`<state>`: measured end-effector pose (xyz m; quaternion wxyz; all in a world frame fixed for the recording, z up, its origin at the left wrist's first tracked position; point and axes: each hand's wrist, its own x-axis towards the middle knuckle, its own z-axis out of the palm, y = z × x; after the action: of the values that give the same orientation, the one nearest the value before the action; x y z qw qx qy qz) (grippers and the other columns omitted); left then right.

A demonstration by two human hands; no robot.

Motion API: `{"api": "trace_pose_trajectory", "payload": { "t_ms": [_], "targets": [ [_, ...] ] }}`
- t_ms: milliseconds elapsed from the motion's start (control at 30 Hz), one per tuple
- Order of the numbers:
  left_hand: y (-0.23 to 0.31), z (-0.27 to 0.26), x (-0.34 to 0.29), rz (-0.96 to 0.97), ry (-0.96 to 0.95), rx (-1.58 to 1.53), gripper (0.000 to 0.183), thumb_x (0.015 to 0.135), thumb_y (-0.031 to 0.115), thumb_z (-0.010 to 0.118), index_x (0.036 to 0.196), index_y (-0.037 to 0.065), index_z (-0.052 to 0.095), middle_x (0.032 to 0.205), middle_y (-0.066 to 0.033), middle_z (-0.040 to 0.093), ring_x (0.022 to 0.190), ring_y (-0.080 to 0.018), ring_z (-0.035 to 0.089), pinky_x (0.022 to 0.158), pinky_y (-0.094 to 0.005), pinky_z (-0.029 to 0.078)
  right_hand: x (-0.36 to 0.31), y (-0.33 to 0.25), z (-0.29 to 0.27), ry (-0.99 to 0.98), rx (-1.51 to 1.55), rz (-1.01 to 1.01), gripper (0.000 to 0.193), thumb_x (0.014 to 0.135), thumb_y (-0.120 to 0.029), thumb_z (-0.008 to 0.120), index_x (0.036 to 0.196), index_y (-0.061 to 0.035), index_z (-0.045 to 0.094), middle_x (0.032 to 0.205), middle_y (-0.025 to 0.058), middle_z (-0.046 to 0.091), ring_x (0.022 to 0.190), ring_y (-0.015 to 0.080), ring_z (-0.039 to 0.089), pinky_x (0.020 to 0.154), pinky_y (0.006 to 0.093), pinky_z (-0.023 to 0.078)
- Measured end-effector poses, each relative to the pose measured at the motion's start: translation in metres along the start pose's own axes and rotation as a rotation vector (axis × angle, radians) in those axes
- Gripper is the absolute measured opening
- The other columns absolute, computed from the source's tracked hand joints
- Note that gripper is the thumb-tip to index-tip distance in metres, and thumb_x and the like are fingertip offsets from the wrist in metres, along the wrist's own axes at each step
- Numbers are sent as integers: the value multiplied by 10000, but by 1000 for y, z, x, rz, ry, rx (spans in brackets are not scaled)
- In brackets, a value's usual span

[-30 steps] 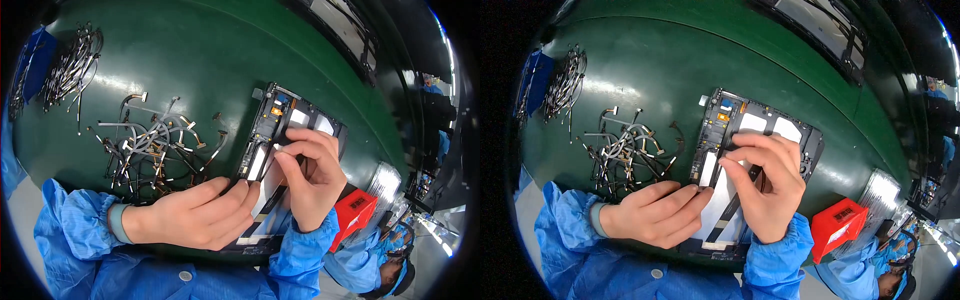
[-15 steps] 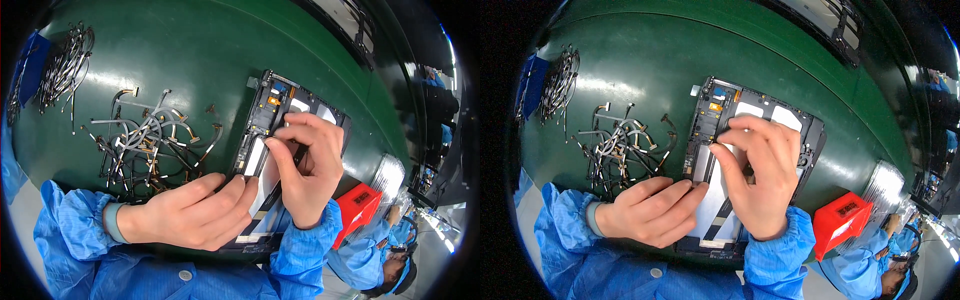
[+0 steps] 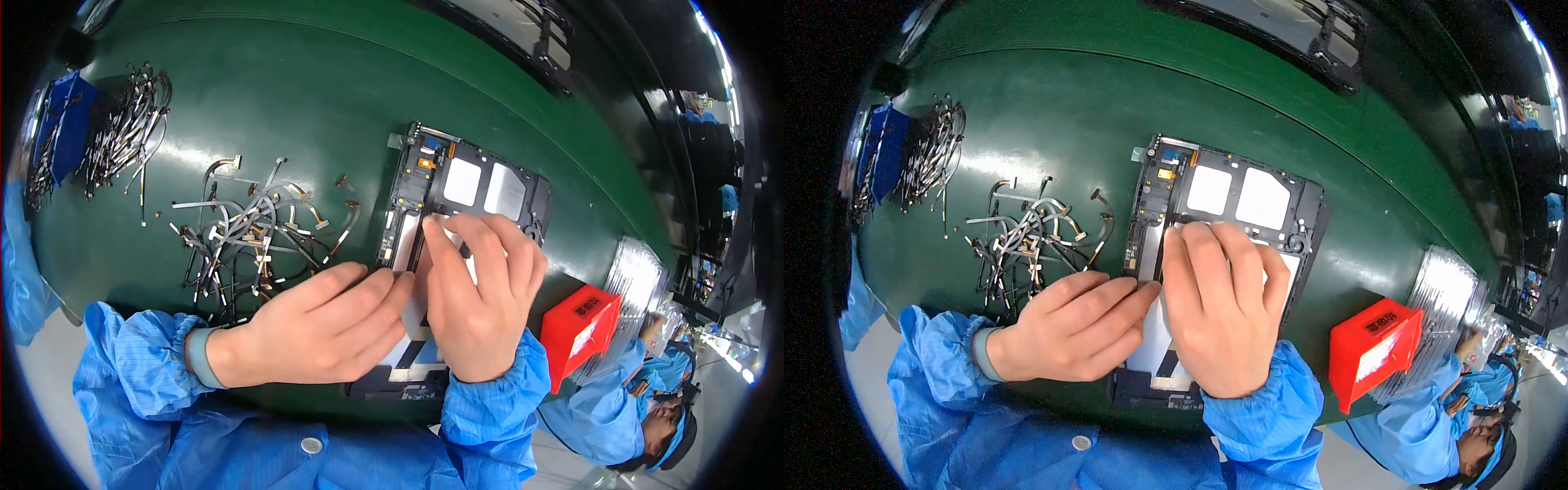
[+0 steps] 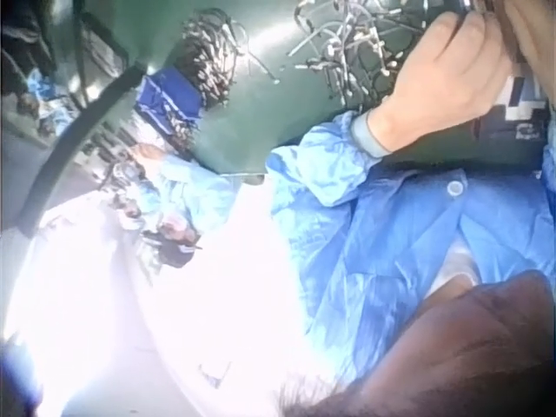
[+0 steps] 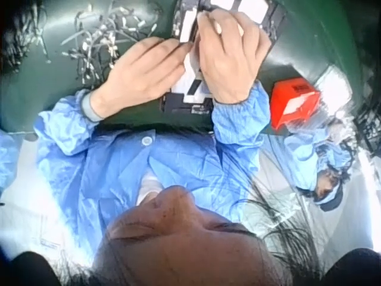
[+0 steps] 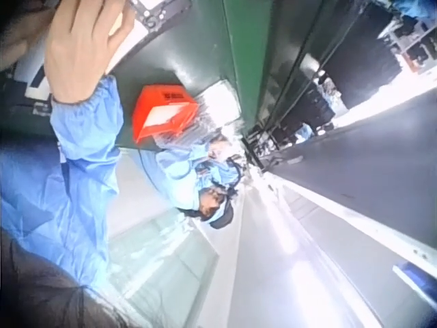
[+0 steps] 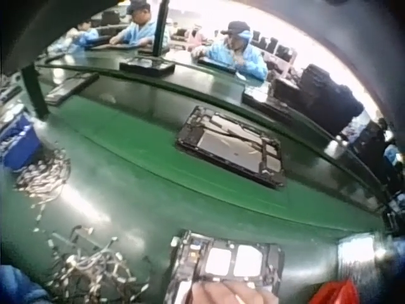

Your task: The person assembles electronic devices by connecting ribbon cables to a circuit board within a tablet screen assembly by hand.

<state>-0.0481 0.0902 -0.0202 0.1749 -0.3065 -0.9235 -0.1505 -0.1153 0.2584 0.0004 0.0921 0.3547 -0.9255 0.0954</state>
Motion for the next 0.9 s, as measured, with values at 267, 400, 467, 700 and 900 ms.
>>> {"api": "trace_pose_trajectory", "payload": {
  "t_ms": [267,400,467,700,900],
  "targets": [
    [-2,-22,-24,-42,27,106,289,711,131,609,983,96,702,1020,-36,665,880,-162,601,763,-286,488,-65,24,-24,149,242,425,420,808,-9,657,1224,1,599,1319,197,524,1202,364,490,1012,420,396],
    [-2,-11,-23,-13,25,131,251,732,125,616,971,100,691,999,-38,652,904,-168,595,780,-295,486,-100,30,-7,117,411,576,456,849,-34,627,1293,11,536,1312,209,532,1198,350,509,1025,395,389],
    [-1,-10,-23,-3,16,139,244,739,123,617,971,97,687,1000,-40,651,910,-168,595,784,-299,486,-109,26,-1,128,481,630,467,858,-43,619,1310,12,518,1308,211,535,1197,343,516,1024,391,391],
    [6,-15,-23,-95,-36,134,323,742,123,613,1053,69,678,928,-21,646,891,-165,594,788,-314,475,-120,26,15,287,749,779,482,872,-80,615,1332,15,504,1296,188,542,1191,273,529,1032,368,390],
    [0,-8,-24,-55,-52,197,385,742,124,590,1106,26,667,911,-34,626,877,-169,579,770,-306,462,-119,27,17,283,749,797,497,859,-110,638,1323,17,513,1279,178,547,1172,270,537,1031,359,389]
  ]
}}
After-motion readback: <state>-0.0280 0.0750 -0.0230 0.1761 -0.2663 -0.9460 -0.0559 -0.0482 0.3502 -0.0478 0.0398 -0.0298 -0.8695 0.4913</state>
